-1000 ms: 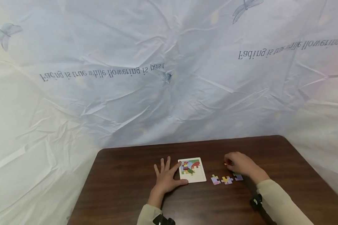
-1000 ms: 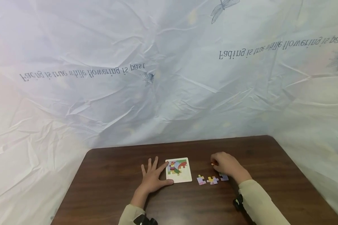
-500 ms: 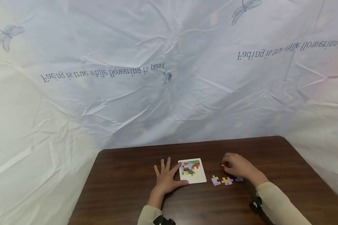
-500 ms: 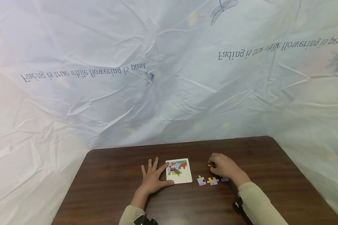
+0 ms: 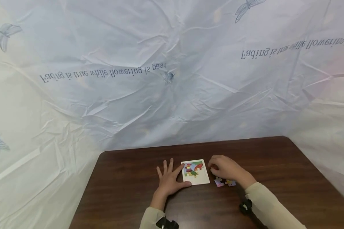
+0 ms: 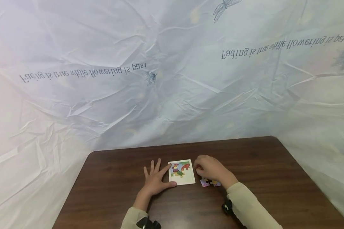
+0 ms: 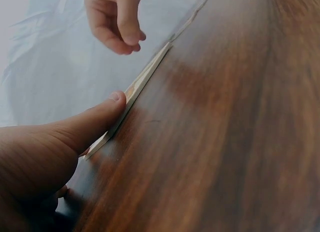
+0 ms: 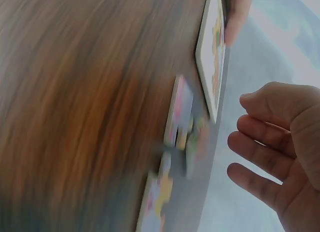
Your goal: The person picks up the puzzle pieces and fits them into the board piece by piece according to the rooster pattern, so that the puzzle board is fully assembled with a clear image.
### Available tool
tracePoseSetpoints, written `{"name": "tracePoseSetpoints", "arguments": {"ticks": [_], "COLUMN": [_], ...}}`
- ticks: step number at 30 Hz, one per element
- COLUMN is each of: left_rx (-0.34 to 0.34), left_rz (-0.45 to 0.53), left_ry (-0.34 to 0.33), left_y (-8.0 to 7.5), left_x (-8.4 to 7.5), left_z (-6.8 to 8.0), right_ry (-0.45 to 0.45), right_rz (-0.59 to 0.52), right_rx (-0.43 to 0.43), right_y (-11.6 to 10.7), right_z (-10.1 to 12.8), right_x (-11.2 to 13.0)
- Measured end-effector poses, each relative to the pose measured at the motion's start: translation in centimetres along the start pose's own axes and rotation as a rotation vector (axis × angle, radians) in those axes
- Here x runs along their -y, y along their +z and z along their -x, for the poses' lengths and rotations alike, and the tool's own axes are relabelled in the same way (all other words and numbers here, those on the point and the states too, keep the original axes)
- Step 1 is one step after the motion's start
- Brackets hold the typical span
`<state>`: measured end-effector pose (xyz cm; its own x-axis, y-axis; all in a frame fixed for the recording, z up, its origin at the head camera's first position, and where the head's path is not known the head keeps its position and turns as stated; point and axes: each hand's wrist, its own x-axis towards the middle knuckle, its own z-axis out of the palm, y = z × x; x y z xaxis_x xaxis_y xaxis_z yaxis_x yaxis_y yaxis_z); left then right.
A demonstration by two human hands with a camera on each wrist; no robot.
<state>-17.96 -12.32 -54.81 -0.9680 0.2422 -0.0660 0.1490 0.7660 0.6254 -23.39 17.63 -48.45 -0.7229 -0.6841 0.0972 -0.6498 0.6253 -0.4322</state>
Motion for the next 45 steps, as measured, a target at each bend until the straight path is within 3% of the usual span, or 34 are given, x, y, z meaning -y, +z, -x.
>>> {"name": "tracePoseSetpoints", "arguments": {"ticks": [4, 18, 26, 38, 45], "left_rx": [-0.004, 0.004, 0.007, 0.001, 0.0], "left_rz": [-0.017, -0.02, -0.024, -0.015, -0.016], "left_ry": [0.008, 0.029, 0.029, 0.033, 0.038], "left_y": [-0.1, -0.6, -0.6, -0.6, -0.5], "left_x": [0.3, 1.2, 1.2, 1.3, 1.2], "left_z": [-0.3, -1.2, -1.5, -1.6, -1.5], "right_ry": [0.022, 0.195, 0.151, 0.078, 0.099], "right_rz": [-0.026, 0.057, 0.026, -0.059, -0.006], "right_rx": [0.014, 0.039, 0.081, 0.108, 0.124], "right_y": [0.7, 1.2, 0.9, 0.0, -0.2], "right_z": [-0.7, -0.6, -1.3, -0.7, -0.5], "right_x": [0.5, 0.1, 0.1, -0.2, -0.4]}}
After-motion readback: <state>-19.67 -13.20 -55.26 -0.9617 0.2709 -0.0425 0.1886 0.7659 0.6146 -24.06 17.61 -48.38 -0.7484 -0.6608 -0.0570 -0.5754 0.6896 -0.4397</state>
